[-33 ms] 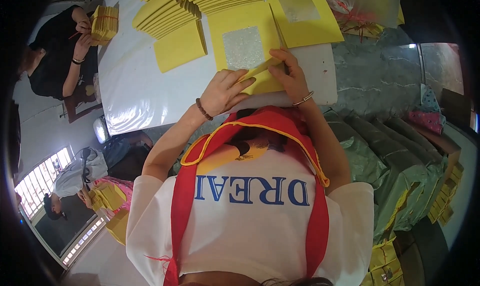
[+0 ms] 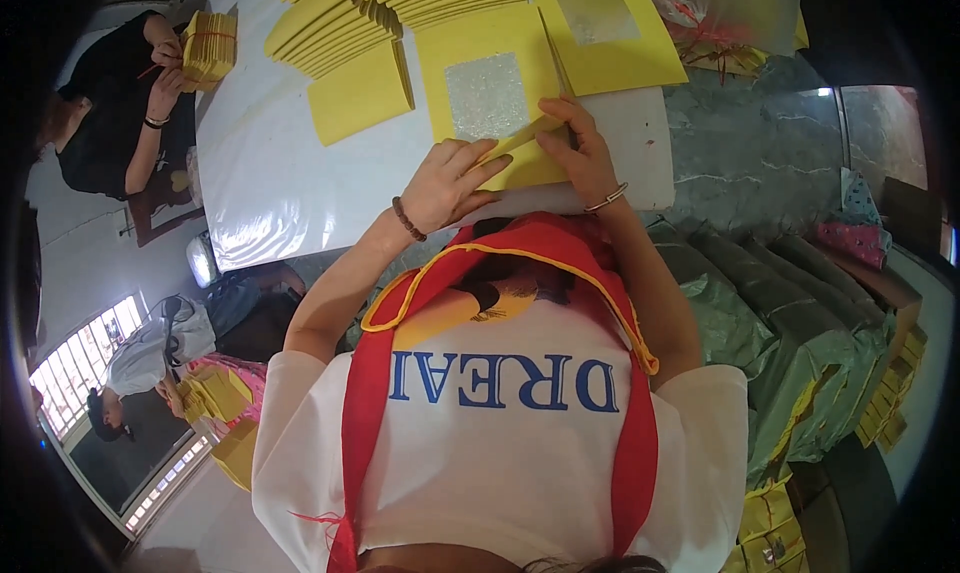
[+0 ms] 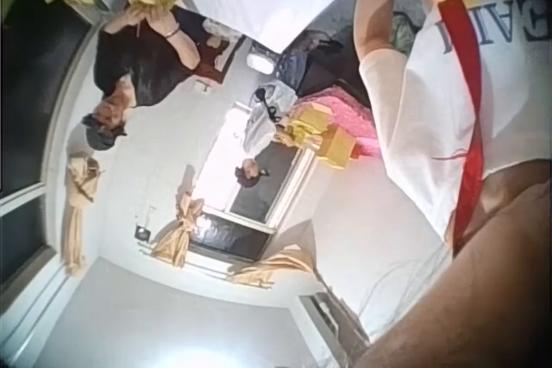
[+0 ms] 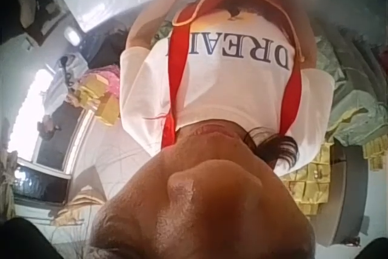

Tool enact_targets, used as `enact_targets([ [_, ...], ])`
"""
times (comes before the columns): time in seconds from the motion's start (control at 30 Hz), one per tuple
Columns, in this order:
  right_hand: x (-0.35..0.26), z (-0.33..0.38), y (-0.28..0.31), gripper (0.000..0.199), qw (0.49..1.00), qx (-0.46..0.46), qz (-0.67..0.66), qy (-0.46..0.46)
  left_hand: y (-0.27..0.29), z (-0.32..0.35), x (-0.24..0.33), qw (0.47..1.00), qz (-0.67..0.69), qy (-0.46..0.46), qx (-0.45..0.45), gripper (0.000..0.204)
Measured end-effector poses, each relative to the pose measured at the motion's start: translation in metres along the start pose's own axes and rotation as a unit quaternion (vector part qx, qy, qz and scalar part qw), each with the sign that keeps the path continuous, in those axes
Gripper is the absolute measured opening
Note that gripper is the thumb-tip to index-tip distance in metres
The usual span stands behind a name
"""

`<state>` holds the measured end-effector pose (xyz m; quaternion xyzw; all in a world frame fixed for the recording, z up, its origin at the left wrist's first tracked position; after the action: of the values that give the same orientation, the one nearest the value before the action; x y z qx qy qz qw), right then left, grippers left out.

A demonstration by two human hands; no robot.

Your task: Fold yellow joss paper sheets with silver foil squares into organized stacks.

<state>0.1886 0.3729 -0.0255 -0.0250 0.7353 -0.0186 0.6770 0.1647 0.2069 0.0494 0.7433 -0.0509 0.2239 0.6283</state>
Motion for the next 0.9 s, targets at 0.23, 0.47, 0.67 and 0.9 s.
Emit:
enact_targets([
  [0.23, 0.0, 0.0, -0.001, 0.039, 1.0, 0.003, -0.013, -0.006, 0.001, -0.001, -0.005, 0.999, 0.021, 0.009, -0.023, 0.05],
  [0.47, 0.004, 0.0, -0.001, 0.042, 0.999, -0.01, -0.035, -0.006, 0.002, 0.0, -0.012, 0.995, 0.097, 0.012, -0.036, 0.051],
  [0.67, 0.002, 0.001, 0.001, 0.041, 1.0, -0.003, -0.021, -0.006, -0.001, 0.0, -0.015, 0.996, 0.084, 0.001, -0.043, 0.053],
  [0.9, 0.0, 0.0, 0.001, 0.04, 1.0, 0.011, -0.019, -0.007, 0.004, -0.004, -0.001, 0.999, 0.004, -0.008, -0.052, 0.054],
])
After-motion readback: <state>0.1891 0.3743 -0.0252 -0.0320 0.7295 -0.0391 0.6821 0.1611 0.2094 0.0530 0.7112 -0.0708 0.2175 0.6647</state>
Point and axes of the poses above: each hand's wrist, its own z-axis away from the middle knuckle, its own y-axis out of the back of the hand, x = y × z, the point moved 7 cm from there along -z, towards the middle knuckle, and after that the axes turned 10 degrees about -x, right-handed, at the moved point
